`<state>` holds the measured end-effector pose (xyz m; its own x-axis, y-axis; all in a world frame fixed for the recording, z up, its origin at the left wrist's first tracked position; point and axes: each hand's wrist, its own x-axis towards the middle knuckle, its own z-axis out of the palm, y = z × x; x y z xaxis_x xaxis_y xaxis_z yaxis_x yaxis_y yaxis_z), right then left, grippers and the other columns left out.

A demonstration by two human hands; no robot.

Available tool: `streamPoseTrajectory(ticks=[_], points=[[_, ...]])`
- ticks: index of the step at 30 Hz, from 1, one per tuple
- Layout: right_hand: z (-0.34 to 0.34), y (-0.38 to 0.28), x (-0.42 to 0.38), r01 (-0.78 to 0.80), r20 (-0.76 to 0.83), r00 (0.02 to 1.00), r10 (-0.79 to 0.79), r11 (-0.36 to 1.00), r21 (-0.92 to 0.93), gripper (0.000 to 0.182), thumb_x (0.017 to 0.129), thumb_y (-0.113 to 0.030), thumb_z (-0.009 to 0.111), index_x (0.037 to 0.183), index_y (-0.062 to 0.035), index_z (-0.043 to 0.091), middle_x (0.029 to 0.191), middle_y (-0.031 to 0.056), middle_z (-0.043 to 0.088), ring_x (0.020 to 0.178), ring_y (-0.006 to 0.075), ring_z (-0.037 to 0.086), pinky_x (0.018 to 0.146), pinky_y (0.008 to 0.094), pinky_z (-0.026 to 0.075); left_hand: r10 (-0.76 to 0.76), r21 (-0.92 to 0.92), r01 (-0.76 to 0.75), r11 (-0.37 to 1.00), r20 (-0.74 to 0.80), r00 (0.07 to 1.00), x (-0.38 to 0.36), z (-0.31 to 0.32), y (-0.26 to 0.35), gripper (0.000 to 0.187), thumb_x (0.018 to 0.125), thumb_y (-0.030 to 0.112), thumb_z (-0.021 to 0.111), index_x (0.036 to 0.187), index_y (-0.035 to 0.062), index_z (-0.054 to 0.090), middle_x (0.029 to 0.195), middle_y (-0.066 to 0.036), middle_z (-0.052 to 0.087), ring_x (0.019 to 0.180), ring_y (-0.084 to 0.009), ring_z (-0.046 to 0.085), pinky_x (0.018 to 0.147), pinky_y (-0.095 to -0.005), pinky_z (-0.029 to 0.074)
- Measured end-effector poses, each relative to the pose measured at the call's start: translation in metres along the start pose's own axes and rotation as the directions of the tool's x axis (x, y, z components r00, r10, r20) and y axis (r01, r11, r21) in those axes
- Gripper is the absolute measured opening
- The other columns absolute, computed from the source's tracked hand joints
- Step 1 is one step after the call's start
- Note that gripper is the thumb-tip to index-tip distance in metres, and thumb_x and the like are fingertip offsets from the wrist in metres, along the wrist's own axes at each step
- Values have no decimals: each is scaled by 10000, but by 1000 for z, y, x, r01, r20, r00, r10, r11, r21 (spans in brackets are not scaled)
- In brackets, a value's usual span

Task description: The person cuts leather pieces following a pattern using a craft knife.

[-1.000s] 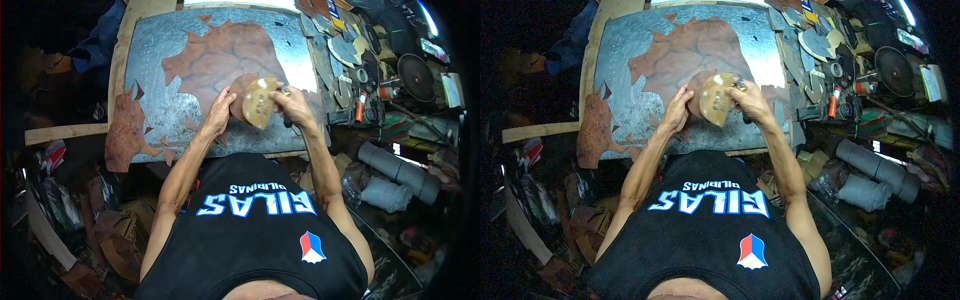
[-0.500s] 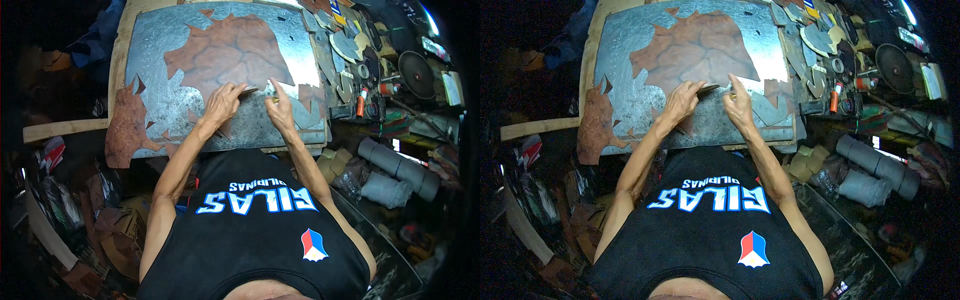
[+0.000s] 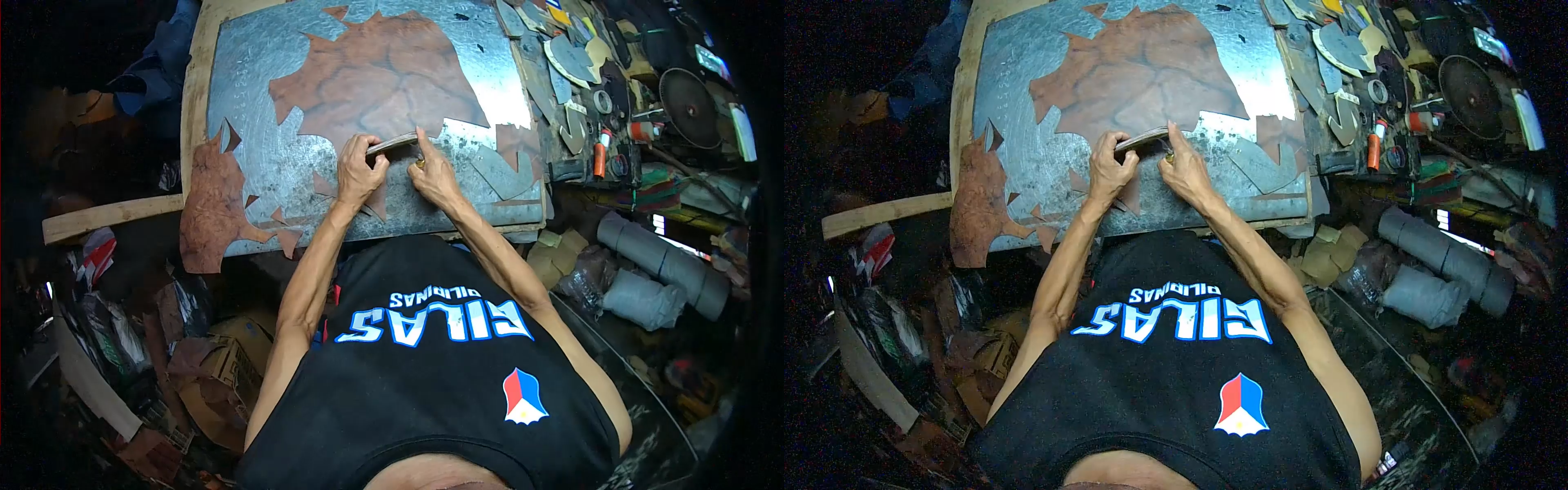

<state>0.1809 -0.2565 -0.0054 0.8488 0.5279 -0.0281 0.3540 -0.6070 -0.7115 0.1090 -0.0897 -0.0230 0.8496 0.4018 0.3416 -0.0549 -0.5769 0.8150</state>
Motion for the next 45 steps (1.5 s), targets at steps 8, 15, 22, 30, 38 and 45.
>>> streamPoseTrajectory(ticks=[8, 15, 22, 30, 38, 45], points=[[-24, -10, 8, -206, 296, 936, 188, 978, 30, 704, 844, -121, 577, 1476, 12, 298, 1450, 297, 396, 1276, 431, 482, 1078, 434, 403, 53, 57, -55, 997, 36, 998, 10, -2, -4, 254, 760, 82, 647, 1000, 27, 582, 900, -154, 616, 816, -331, 622, 733, -397, 507], [-58, -7, 10, -327, 148, 939, 312, 665, 671, 595, 862, -286, 716, 1300, 67, 520, 995, 178, 689, 480, 59, 504, 393, 197, 402, -474, -719, 598, 355, 413, 778, 23, -2, 22, 248, 910, 108, 637, 1092, -4, 512, 1033, -112, 645, 930, -147, 637, 770, -281, 534], [-63, -15, 9, -401, 198, 906, 375, 603, 690, 293, 877, -293, 707, 969, -18, 662, 574, -18, 535, 449, 60, 478, 410, 226, 383, -539, -709, 685, 169, 515, 666, 23, 35, 34, 333, 899, 100, 675, 1155, -14, 494, 1074, -121, 621, 976, -148, 613, 873, -280, 500], [-75, 8, 21, -231, 97, 973, 212, 927, 297, 420, 905, -204, 621, 1244, 42, 586, 1050, 236, 688, 997, 308, 671, 882, 417, 527, -467, -742, 625, 241, 476, 745, 64, 62, 50, 343, 966, 168, 581, 1244, -10, 488, 1192, -125, 595, 1119, -185, 576, 975, -339, 462], [-96, 50, 34, -31, -105, 994, 29, 999, -15, 422, 888, -90, 628, 1304, -58, 566, 1048, 196, 680, 871, 339, 690, 752, 387, 568, -501, -749, 454, 483, 188, 845, 102, 117, 44, 272, 987, 292, 576, 1061, 34, 529, 934, -11, 520, 784, -78, 469, 701, -222, 401], [-150, 106, 95, 206, -186, 938, -293, 902, -379, 694, 792, -17, 634, 1435, -155, 413, 864, 108, 557, 647, 307, 633, 541, 431, 529, -379, -659, 334, 674, 79, 922, 179, 193, 56, 331, 1019, 349, 495, 969, 27, 554, 838, 2, 491, 774, -81, 426, 697, -253, 383]])
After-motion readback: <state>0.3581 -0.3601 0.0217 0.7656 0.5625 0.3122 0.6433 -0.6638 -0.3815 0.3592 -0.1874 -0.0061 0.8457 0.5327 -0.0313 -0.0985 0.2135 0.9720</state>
